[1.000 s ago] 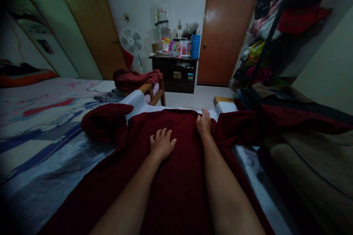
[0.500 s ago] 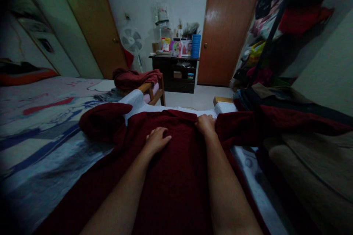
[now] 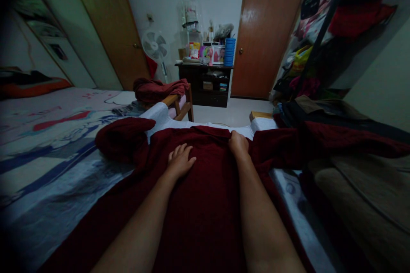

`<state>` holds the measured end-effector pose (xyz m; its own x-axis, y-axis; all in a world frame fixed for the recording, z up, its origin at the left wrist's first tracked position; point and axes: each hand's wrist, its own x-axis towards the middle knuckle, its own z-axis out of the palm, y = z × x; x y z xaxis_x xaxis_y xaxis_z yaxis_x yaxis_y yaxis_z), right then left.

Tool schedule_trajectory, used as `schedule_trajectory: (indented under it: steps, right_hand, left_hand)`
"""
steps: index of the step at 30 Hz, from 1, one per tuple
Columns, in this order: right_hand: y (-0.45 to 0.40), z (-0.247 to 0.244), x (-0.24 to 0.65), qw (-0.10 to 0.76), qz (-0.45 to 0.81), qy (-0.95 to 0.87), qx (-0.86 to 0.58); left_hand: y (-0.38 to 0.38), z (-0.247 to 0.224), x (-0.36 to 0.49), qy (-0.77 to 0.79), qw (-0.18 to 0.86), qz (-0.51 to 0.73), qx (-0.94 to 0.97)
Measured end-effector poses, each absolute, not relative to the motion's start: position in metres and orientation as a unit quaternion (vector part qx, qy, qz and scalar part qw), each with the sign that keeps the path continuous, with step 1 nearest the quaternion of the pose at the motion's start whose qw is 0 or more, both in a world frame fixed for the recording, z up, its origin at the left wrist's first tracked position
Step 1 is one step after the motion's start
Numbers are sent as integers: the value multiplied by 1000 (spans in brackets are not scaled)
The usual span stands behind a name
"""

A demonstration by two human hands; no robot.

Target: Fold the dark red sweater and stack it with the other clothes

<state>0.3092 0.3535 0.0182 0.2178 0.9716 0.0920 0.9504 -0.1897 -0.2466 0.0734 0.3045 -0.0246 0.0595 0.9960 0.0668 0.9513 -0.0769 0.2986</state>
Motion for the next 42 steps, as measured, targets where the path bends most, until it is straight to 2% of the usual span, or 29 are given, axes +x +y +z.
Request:
schedule_trajectory:
  steps: [4,7,13,21,27,29,37,42]
  right_hand:
    - [351,18,300,199,-23,-603,-773]
    - [350,18,298,236,-24,-589,-773]
    - [351,16,302,274,3,-581,-766]
    - [355,14,302,305,5,-566,-766]
    - [363,1,304,371,65,-588,-716]
    - [366,-7,303,352,79,-606,-709]
    - [365,-26,298,175,93,-649,-734]
    - [364,-25,297,118,71,-639,-756]
  left_hand:
    - [305,-22,73,673,86,135,722]
    - [318,-10,74,689,99,145,703]
    - [383,15,79,673,89,281,679]
    - [438,8,73,698,181,209,660]
    - [444,-5,70,726,156,267,614]
    - [442,-11,71,735,142,289,597]
    - [424,-31,77,664,90,337,661]
    - [413,-34,84,644,30,317,695]
